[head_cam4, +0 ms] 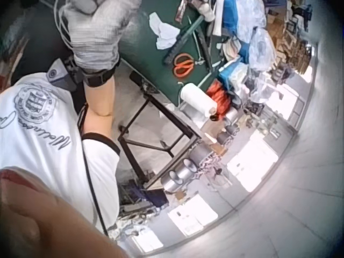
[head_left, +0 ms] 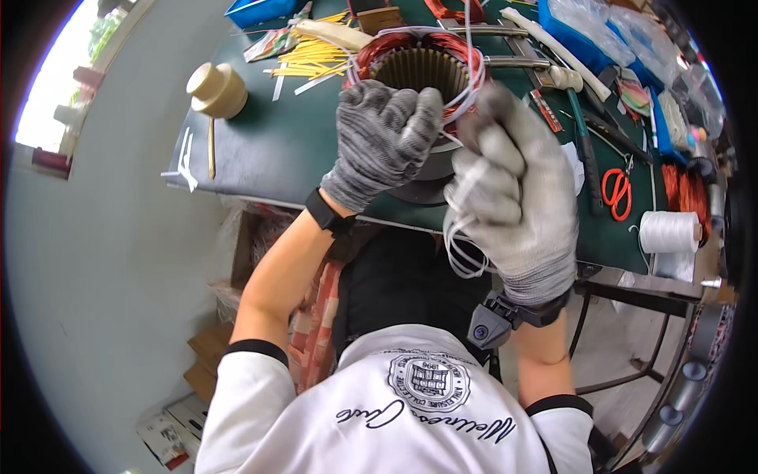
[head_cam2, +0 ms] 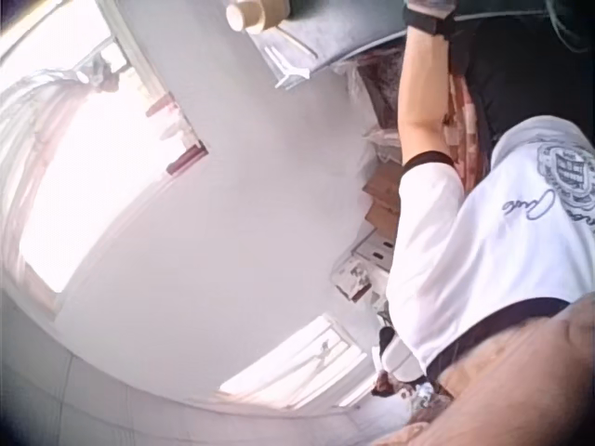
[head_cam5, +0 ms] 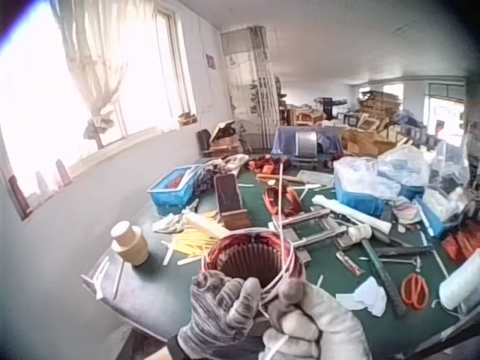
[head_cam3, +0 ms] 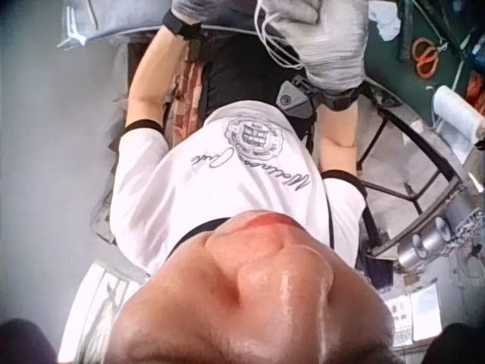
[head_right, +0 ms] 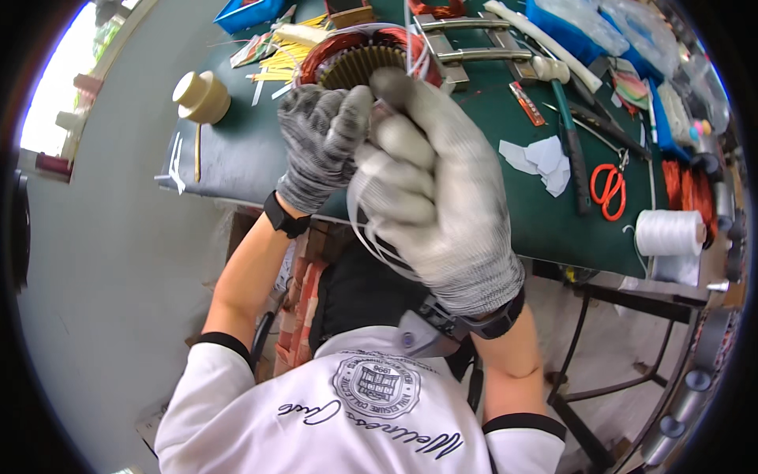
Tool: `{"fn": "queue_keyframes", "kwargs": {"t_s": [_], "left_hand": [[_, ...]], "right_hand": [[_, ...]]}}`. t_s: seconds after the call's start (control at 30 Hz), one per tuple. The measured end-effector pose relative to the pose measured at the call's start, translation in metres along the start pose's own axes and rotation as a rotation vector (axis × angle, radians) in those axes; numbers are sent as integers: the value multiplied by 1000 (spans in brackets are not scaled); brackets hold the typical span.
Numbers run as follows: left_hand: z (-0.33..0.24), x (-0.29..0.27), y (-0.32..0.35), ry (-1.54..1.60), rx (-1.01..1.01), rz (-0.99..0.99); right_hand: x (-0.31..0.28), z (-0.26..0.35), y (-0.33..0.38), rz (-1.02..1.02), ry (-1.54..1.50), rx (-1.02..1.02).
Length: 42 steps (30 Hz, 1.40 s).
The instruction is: Tying and securing copper windings of an electric motor stator using string.
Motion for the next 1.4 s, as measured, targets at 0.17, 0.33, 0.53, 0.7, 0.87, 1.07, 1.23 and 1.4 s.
{"fn": "queue_keyframes", "kwargs": {"t_s": [0.17, 0.33, 0.53, 0.7, 0.87, 1.07, 1.23, 1.4], "left_hand": [[6, 0, -5, 120, 122, -9], [13, -23, -13, 331, 4, 243], [-23, -30, -75, 194, 214, 513], [-18, -5, -76, 370, 283, 688], [-32, -18, -64, 12, 437, 806], [40, -28, -75, 588, 65, 248], [23, -59, -23, 550, -976, 242], [-34, -75, -73, -305, 79, -306]], "right_hand": [[-75, -15, 27, 104, -119, -190], [-90, -24, 29, 87, 67, -258], [-99, -47, 28, 34, -9, -329], [-97, -30, 35, 200, 43, -332], [-110, -49, 29, 8, -72, -299], [-99, -33, 42, 134, 32, -381], [-102, -43, 34, 48, 59, -420], [-95, -41, 35, 77, 98, -400]]}}
Point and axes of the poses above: each hand's wrist, its own y-axis away from the middle knuckle, its own x-axis out of the palm, z = x × y, the point moved 1 cm from there along -y, towards the middle knuckle, and after that the axes turned 9 degrees about -y, right-handed, at the moved point
